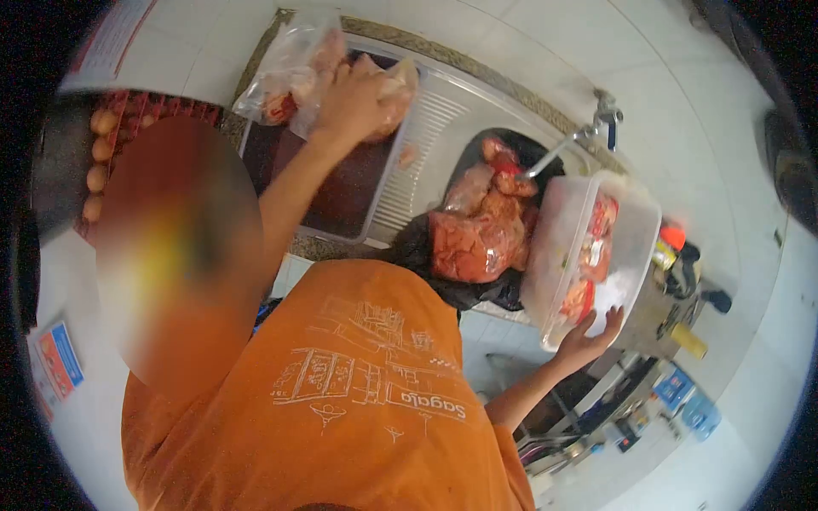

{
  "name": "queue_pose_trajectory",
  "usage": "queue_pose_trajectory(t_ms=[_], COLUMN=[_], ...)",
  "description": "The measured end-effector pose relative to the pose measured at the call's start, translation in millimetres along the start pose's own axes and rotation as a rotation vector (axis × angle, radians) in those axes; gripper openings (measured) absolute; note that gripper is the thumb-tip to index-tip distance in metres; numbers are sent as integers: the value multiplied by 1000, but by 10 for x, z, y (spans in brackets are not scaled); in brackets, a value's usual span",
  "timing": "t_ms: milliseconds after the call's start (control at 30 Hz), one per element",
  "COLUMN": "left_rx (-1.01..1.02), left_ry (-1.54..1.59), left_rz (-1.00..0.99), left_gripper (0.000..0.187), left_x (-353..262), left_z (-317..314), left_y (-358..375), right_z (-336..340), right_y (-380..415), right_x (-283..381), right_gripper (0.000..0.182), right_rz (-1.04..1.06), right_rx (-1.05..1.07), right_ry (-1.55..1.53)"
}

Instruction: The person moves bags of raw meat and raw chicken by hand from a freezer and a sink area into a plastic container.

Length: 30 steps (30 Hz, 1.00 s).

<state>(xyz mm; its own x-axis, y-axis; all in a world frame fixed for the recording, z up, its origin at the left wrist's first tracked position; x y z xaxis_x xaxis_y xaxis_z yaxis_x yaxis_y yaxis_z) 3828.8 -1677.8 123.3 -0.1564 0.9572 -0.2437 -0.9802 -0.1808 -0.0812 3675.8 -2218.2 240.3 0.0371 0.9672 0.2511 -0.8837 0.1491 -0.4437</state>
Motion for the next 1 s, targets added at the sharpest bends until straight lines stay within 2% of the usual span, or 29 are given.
queue_pose_trajectory(t_ms=[33,133,233,300,367,400,467,533,700,767,867,1000], left_rx=[-125,88,-148,-143,-7,125,51,30,-221,-283,-392,-196], left_ry=[-33,131,108,224,347,402,533,591,561,474,806,332], left_rz=[-142,-236,-336,-262,-69,90,136,86,-98,-61,189,75], left_gripper=[38,37,40,42,44,44,38,30,23,22,22,27], left_x=[73,257,297,385,431,406,271,267,-59,-46,-161,214], left_z=[-29,13,134,186,327,494,847,1118,2034,2403,2801,2691], left_y=[-17,-142,-167,-237,-278,-271,-228,-291,-193,-179,-50,-98], right_z=[7,93,203,268,324,357,389,396,325,299,278,240], right_y=[2,133,278,339,385,397,411,420,420,421,422,447], right_x=[11,-39,-130,-180,-206,-211,-230,-249,-221,-228,-225,-245], right_gripper=[50,51,51,51,51,51,51,51,50,51,51,48], right_rz=[0,-53,-135,-161,-197,-211,-224,-213,-225,-211,-216,-232], right_rx=[-19,-55,-65,-94,-118,-129,-146,-155,-184,-187,-193,-218], right_ry=[-19,7,-17,1,-10,-29,-48,-48,-85,-138,-139,-204])
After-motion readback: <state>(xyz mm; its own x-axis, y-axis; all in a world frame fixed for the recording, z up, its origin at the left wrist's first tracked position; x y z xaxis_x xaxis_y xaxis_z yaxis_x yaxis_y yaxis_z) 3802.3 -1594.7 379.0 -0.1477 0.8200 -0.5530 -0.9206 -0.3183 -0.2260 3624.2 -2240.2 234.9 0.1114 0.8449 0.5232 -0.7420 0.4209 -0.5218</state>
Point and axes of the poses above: each hand's wrist, its own y-axis away from the middle knuckle, its own z-axis out of the back of the hand, x = y × z, the point moved 4 cm from there along -y, towards the middle knuckle, and after that the axes turned 2 degrees about z, right-handed, at the moved point
